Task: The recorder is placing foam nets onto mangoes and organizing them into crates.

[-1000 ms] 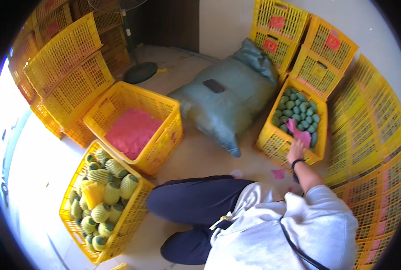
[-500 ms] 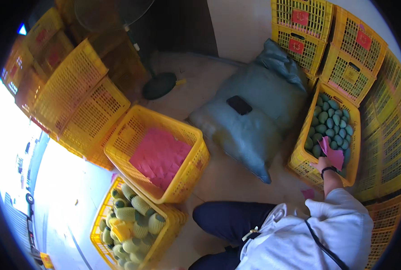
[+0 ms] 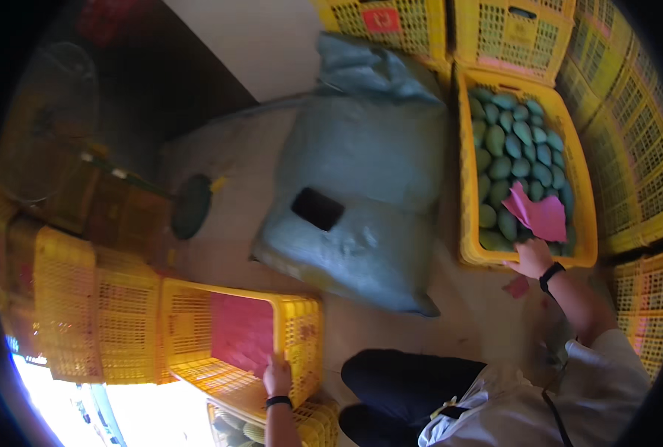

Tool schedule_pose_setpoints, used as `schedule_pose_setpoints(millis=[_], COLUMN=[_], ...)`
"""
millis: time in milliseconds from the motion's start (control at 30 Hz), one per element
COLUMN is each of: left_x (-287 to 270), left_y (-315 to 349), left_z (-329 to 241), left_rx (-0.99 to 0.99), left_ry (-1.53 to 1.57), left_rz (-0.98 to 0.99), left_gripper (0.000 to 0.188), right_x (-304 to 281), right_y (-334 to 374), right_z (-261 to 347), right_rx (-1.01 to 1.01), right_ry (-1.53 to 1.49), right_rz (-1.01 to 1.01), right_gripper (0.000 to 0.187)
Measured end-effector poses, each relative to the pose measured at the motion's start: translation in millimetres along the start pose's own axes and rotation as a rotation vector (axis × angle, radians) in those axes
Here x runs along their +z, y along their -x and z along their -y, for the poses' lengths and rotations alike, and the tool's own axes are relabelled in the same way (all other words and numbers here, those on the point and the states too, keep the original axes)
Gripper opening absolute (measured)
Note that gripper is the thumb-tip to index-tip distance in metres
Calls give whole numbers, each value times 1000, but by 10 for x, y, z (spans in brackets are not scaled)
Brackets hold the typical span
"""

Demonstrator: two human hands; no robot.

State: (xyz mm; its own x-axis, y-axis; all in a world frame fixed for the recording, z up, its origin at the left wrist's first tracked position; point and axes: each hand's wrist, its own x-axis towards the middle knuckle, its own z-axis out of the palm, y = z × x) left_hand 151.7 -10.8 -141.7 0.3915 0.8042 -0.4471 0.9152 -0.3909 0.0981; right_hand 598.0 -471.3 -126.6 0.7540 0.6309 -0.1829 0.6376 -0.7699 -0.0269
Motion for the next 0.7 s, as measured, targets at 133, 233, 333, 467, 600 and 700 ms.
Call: schedule_pose_setpoints(millis=[133, 233, 333, 467, 600, 700], left_x=[145, 184, 130, 64, 69, 130], left_y=[-129, -95, -79, -43, -57, -105], left_z=[260, 293, 231, 171, 184, 240], left_rx=[270, 227, 215, 230, 234, 235], left_ry=[-161, 107, 198, 252, 169, 143], left_rz=[-199, -259, -245, -270, -283, -274], left_gripper=[29, 22, 20, 17, 18, 19], right_x=[111, 183, 156, 60, 30, 55], right_y=[-18, -22, -30, -18, 42, 77], right_z=[-16, -31, -34, -62, -26, 34], right_rx=[-6, -56, -62, -6, 303, 374], right_ry=[94, 60, 37, -54, -22, -7], right_rz=[-41, -111, -60, 37, 190, 148], right_gripper=[47, 47, 48, 59, 70, 75])
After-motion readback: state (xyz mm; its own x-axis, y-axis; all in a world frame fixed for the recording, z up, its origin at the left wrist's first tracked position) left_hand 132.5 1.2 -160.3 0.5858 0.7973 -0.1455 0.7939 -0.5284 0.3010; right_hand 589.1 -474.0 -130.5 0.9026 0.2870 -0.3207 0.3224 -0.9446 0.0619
